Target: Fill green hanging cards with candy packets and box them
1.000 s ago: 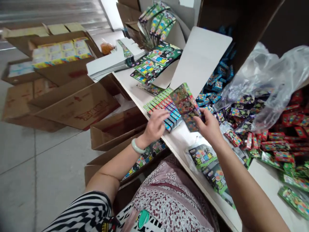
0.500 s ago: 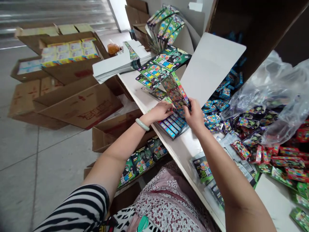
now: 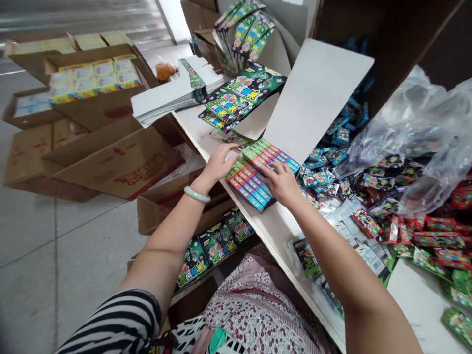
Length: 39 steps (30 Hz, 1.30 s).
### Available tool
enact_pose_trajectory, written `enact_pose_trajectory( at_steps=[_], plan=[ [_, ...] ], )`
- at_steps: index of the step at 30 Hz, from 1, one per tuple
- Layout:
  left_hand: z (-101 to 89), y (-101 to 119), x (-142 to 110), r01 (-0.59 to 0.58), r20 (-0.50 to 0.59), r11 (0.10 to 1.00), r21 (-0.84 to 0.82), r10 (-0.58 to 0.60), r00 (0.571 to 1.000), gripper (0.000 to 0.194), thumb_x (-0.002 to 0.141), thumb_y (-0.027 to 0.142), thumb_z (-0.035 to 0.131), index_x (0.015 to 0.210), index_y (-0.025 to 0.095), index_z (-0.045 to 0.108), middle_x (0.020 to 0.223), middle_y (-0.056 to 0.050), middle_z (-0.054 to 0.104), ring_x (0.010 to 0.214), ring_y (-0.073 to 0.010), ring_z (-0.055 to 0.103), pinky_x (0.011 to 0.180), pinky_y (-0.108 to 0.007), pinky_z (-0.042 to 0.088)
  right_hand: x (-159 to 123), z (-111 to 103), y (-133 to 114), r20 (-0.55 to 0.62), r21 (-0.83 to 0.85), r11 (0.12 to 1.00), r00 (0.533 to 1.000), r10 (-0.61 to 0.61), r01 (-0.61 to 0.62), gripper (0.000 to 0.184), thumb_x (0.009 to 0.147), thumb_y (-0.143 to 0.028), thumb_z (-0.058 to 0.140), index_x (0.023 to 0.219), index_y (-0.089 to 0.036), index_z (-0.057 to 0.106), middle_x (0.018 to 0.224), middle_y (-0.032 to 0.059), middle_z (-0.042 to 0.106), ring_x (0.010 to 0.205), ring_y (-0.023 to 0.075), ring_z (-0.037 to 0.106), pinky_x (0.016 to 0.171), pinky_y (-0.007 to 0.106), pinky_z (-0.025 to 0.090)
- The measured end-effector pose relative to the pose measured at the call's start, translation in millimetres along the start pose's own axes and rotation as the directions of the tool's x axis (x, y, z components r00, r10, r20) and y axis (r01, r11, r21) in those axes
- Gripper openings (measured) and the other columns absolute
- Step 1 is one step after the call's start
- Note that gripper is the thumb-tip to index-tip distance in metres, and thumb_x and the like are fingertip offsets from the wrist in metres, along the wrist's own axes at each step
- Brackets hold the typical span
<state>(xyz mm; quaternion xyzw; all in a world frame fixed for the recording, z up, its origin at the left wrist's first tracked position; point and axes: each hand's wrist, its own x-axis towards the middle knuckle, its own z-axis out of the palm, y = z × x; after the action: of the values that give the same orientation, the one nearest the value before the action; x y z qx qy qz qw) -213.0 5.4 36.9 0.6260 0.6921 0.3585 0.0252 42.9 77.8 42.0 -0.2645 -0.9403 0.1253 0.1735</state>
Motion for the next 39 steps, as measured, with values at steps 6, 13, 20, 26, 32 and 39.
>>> enact_pose_trajectory(
  at_steps=[6,13,20,26,32,39],
  plan=[
    [14.0,27,-3,0.001,0.374,0.981,0.196,-0.076,0.924,0.047,0.103,0.041,0.039,0.145,0.022,0.049,0.163,-0.012,0.036,0.152,-0.0337,0.029,0.121,-0.063,0.022,17,4,-15,0.241,-0.147,0.978,0.954,0.181,-0.149,0.063,0.099,-0.057,0.041,0.156,-0.029,0.041,0.168,0.0121,0.025,0.153,0.0446,0.019,0.118,0.07,0.018],
    [23.2,31,10,-0.005,0.338,0.975,0.224,-0.073,0.938,0.04,0.098,0.034,0.048,0.13,0.01,0.055,0.153,-0.022,0.045,0.146,-0.0326,0.039,0.121,-0.053,0.031,-44,-14,-15,0.044,0.271,0.952,0.989,0.138,-0.145,0.06,0.099,-0.054,0.043,0.148,-0.021,0.05,0.161,0.0157,0.039,0.151,0.0318,0.033,0.121,0.056,0.027],
    [31.8,53,-11,-0.088,-0.028,0.996,-0.034,0.087,0.996,0.058,0.093,0.046,0.06,0.14,0.017,0.043,0.157,-0.018,0.037,0.151,-0.0326,0.031,0.126,-0.052,0.024,-246,-57,41,-0.258,0.673,0.579,0.587,0.767,-0.46,0.027,0.089,-0.043,0.061,0.103,-0.023,0.072,0.109,0.0073,0.075,0.106,0.0232,0.068,0.102,0.046,0.049],
    [105.1,190,-90,-0.345,0.454,0.858,-0.381,0.498,0.738,0.051,0.095,0.049,0.055,0.136,0.017,0.051,0.138,-0.016,0.059,0.132,-0.0304,0.054,0.116,-0.05,0.04,-290,-70,71,-0.244,0.398,0.62,0.573,0.782,-0.676,0.03,0.084,-0.036,0.062,0.109,-0.02,0.069,0.108,0.0109,0.074,0.099,0.0276,0.067,0.092,0.048,0.052],
    [160.5,227,-123,-0.216,0.764,0.972,-0.091,0.207,0.612,0.093,0.082,0.043,0.074,0.156,0.015,0.026,0.167,-0.024,0.017,0.156,-0.0437,0.011,0.123,-0.064,0.015,-227,-56,59,0.03,-0.11,0.693,0.695,0.718,-0.712,0.066,0.089,-0.037,0.066,0.142,-0.003,0.05,0.141,0.0257,0.056,0.131,0.0369,0.051,0.111,0.047,0.038],
    [167.2,216,-126,-0.146,0.745,0.982,-0.119,0.185,0.641,0.105,0.072,0.041,0.084,0.156,0.014,0.026,0.166,-0.026,0.019,0.156,-0.0441,0.012,0.123,-0.063,0.018,-200,-56,65,0.063,-0.179,0.647,0.647,0.76,-0.742,0.065,0.077,-0.038,0.079,0.131,-0.006,0.06,0.129,0.0233,0.062,0.118,0.0348,0.056,0.096,0.04,0.043]
  ],
)
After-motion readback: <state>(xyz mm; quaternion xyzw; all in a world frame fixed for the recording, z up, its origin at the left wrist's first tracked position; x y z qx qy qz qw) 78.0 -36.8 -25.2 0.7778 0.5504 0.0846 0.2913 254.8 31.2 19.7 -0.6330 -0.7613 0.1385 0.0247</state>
